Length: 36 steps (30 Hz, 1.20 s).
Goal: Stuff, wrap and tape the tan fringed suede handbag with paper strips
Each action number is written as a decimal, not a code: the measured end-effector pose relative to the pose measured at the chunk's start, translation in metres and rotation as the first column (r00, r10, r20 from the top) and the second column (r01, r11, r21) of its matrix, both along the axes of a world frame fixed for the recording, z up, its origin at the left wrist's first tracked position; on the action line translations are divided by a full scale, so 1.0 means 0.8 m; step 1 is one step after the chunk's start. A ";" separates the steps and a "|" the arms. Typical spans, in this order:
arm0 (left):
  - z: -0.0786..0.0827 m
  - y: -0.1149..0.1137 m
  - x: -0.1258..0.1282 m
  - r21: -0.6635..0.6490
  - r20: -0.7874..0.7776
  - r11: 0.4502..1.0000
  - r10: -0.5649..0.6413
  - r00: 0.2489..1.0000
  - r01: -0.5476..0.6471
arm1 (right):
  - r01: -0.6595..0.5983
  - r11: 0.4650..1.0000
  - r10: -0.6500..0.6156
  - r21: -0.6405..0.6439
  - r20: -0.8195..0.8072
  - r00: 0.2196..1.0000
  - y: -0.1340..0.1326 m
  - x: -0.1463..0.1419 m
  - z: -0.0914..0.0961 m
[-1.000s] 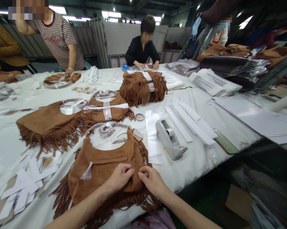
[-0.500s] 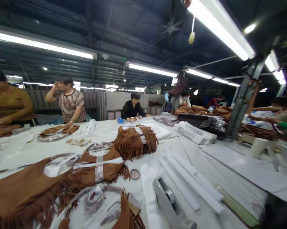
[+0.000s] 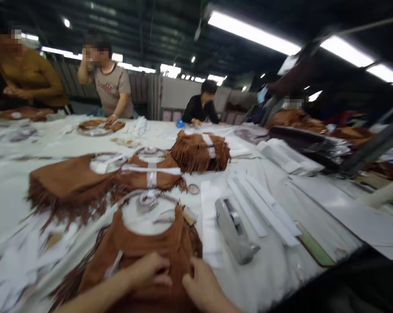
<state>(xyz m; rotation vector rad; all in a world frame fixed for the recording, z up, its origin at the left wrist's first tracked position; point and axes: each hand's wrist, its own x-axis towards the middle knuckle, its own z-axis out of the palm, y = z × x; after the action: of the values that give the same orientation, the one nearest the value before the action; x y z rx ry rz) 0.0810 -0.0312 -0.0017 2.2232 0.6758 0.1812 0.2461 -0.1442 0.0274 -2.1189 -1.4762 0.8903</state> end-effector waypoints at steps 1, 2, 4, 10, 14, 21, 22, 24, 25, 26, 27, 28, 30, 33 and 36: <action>-0.016 -0.010 -0.015 -0.068 -0.033 0.997 -0.043 0.999 0.041 | -0.028 0.999 0.030 -0.016 0.075 0.997 -0.009 -0.007 -0.008; -0.030 -0.015 -0.028 -0.127 -0.053 0.986 -0.115 0.992 0.107 | -0.060 0.998 0.062 -0.016 0.144 0.988 -0.014 -0.010 -0.014; -0.046 -0.012 -0.042 -0.154 -0.060 0.965 -0.223 0.973 0.212 | -0.092 0.996 0.092 -0.005 0.147 0.985 -0.014 -0.007 -0.024; -0.029 0.005 -0.040 -0.034 -0.138 0.904 -0.426 0.894 0.426 | -0.022 0.999 0.020 -0.026 -0.081 0.996 -0.007 0.011 -0.042; -0.022 -0.013 -0.032 0.096 -0.278 0.890 -0.407 0.870 0.446 | -0.024 1.000 0.025 0.014 -0.073 0.997 -0.016 0.008 -0.053; -0.042 -0.035 -0.029 0.310 -0.355 0.875 -0.256 0.899 0.371 | -0.056 0.996 0.051 0.075 0.069 0.996 -0.025 0.001 -0.059; -0.043 -0.034 -0.030 0.315 -0.353 0.873 -0.256 0.900 0.372 | -0.063 0.995 0.057 0.073 0.079 0.995 -0.025 0.001 -0.058; -0.042 -0.032 -0.032 0.298 -0.353 0.876 -0.269 0.896 0.380 | -0.091 0.992 0.079 0.089 0.133 0.988 -0.025 0.001 -0.054; -0.042 -0.030 -0.032 0.283 -0.352 0.879 -0.278 0.894 0.384 | -0.124 0.984 0.099 0.126 0.185 0.978 -0.026 0.001 -0.051; -0.042 -0.029 -0.033 0.269 -0.350 0.881 -0.286 0.892 0.388 | -0.177 0.966 0.128 0.188 0.251 0.960 -0.026 0.000 -0.047; -0.043 -0.027 -0.033 0.261 -0.347 0.883 -0.291 0.891 0.390 | -0.254 0.932 0.164 0.260 0.324 0.932 -0.027 -0.002 -0.044; -0.044 -0.027 -0.033 0.262 -0.342 0.884 -0.291 0.893 0.388 | -0.348 0.877 0.207 0.330 0.395 0.895 -0.028 -0.006 -0.039; -0.047 -0.027 -0.033 0.280 -0.325 0.882 -0.283 0.902 0.378 | -0.548 0.727 0.321 0.413 0.502 0.803 -0.029 -0.017 -0.031; -0.051 -0.029 -0.032 0.317 -0.296 0.880 -0.263 0.918 0.354 | -0.755 0.524 0.506 0.394 0.570 0.648 -0.030 -0.039 -0.027; -0.052 -0.029 -0.033 0.332 -0.285 0.884 -0.239 0.928 0.329 | -0.789 0.484 0.556 0.378 0.563 0.611 -0.030 -0.057 -0.033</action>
<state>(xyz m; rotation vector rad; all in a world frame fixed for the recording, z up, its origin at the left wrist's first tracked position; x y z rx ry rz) 0.0548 -0.0546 -0.0433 2.7158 0.4508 -0.1196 0.2009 -0.1685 0.0011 -1.1927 -2.5014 0.1209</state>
